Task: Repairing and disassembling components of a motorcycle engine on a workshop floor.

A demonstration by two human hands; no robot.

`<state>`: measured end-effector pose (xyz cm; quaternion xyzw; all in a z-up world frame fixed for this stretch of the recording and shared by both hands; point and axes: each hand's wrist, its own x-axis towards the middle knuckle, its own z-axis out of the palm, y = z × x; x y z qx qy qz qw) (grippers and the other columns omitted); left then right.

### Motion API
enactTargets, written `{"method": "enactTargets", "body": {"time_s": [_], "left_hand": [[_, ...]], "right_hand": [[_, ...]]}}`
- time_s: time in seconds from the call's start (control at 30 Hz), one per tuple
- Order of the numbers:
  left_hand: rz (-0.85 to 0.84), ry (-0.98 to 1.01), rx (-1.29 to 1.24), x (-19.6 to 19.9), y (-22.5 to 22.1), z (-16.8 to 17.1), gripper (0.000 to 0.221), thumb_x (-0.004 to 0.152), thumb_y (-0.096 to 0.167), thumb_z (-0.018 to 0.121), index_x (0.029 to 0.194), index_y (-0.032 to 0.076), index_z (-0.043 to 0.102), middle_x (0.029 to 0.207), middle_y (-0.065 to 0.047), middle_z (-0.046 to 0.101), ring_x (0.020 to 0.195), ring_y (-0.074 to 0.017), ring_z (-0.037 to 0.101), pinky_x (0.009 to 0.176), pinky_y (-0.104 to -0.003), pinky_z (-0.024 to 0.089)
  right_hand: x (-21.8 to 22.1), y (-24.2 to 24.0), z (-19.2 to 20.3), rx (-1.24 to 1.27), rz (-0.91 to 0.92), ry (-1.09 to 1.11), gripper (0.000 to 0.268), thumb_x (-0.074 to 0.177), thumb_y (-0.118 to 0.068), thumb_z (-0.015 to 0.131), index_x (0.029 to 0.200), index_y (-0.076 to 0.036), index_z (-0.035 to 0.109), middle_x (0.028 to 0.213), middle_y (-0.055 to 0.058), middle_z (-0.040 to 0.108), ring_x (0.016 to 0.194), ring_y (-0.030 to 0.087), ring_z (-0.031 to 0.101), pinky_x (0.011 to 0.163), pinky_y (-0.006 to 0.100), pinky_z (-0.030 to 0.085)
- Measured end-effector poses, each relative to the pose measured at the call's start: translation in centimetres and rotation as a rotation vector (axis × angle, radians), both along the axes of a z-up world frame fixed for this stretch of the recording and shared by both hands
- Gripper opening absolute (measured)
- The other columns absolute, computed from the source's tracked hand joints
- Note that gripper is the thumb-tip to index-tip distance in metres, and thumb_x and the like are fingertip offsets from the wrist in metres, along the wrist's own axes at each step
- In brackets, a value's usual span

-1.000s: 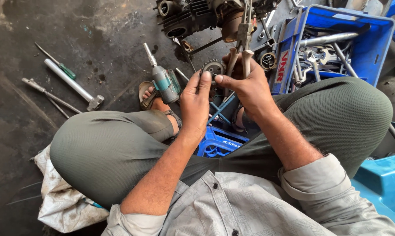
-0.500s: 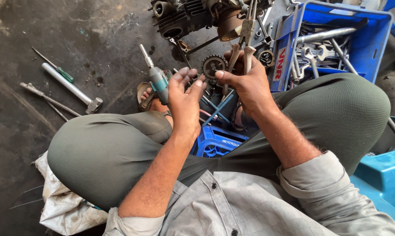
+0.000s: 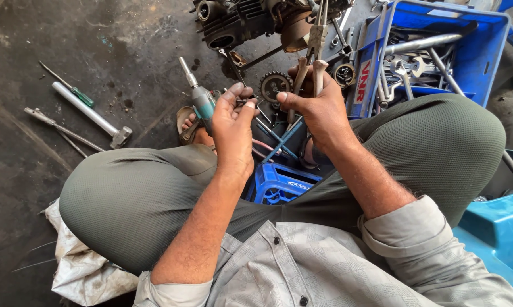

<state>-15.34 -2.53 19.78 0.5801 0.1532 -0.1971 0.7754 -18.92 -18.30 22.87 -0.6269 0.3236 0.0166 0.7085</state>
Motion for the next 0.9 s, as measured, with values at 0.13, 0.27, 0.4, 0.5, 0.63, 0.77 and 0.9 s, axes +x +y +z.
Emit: {"method": "enactTargets", "body": {"time_s": [0.13,0.27,0.4,0.5,0.63,0.77,0.9], "left_hand": [[-0.046,-0.087,0.030,-0.1,-0.2,0.5,0.027,0.099,0.007,0.060,0.125,0.002,0.055,0.109,-0.006,0.070,0.091,-0.0101,0.068,0.080,-0.025,0.059],[-0.039,-0.098,0.102,0.2,0.1,0.9,0.023,0.104,0.012,0.063,0.121,-0.001,0.055,0.103,-0.010,0.072,0.084,-0.0110,0.066,0.075,-0.024,0.057],[-0.090,-0.248,0.247,0.0,0.3,1.4,0.020,0.107,0.016,0.065,0.119,0.000,0.067,0.102,-0.007,0.070,0.086,-0.0099,0.063,0.076,-0.023,0.054],[-0.151,-0.482,0.404,-0.1,0.2,1.5,0.022,0.108,0.017,0.065,0.125,0.004,0.071,0.105,-0.004,0.066,0.093,-0.0095,0.062,0.080,-0.022,0.054],[-0.235,-0.654,0.491,-0.1,0.0,1.7,0.029,0.111,0.017,0.058,0.136,0.007,0.067,0.112,-0.003,0.062,0.098,-0.0091,0.062,0.084,-0.023,0.056],[-0.263,-0.709,0.533,-0.1,-0.3,3.0,0.025,0.110,0.016,0.059,0.132,0.007,0.069,0.113,-0.004,0.066,0.099,-0.0103,0.067,0.084,-0.024,0.059],[-0.266,-0.642,0.574,0.0,-0.1,4.1,0.017,0.104,0.017,0.067,0.115,0.005,0.071,0.103,-0.003,0.070,0.092,-0.0117,0.072,0.078,-0.025,0.061]], "right_hand": [[-0.1,0.0,-0.1,-0.011,0.006,0.016,0.050,0.085,-0.004,0.081,0.128,0.001,0.057,0.105,0.011,0.070,0.092,0.016,0.073,0.081,0.032,0.064],[-0.1,0.0,0.2,0.004,0.004,0.010,0.051,0.084,-0.003,0.081,0.129,0.001,0.057,0.105,0.011,0.070,0.093,0.016,0.073,0.082,0.031,0.064],[-0.1,0.1,0.1,0.011,0.006,0.020,0.052,0.084,-0.003,0.081,0.130,0.002,0.056,0.106,0.010,0.068,0.092,0.017,0.072,0.080,0.032,0.064],[-0.2,0.1,-0.1,0.023,0.009,0.003,0.052,0.084,-0.003,0.081,0.130,0.002,0.056,0.107,0.010,0.068,0.094,0.016,0.072,0.081,0.031,0.064],[-0.3,0.0,-0.2,0.032,0.027,-0.023,0.052,0.086,-0.004,0.080,0.131,0.002,0.055,0.109,0.010,0.066,0.097,0.015,0.071,0.084,0.031,0.065],[-0.3,0.1,0.0,0.020,0.023,0.011,0.052,0.086,-0.005,0.080,0.131,0.001,0.055,0.110,0.009,0.065,0.097,0.015,0.071,0.083,0.031,0.065],[-0.4,0.0,-0.2,0.022,0.027,-0.003,0.053,0.085,-0.005,0.081,0.131,0.002,0.056,0.108,0.010,0.066,0.095,0.015,0.071,0.083,0.031,0.064]]}}
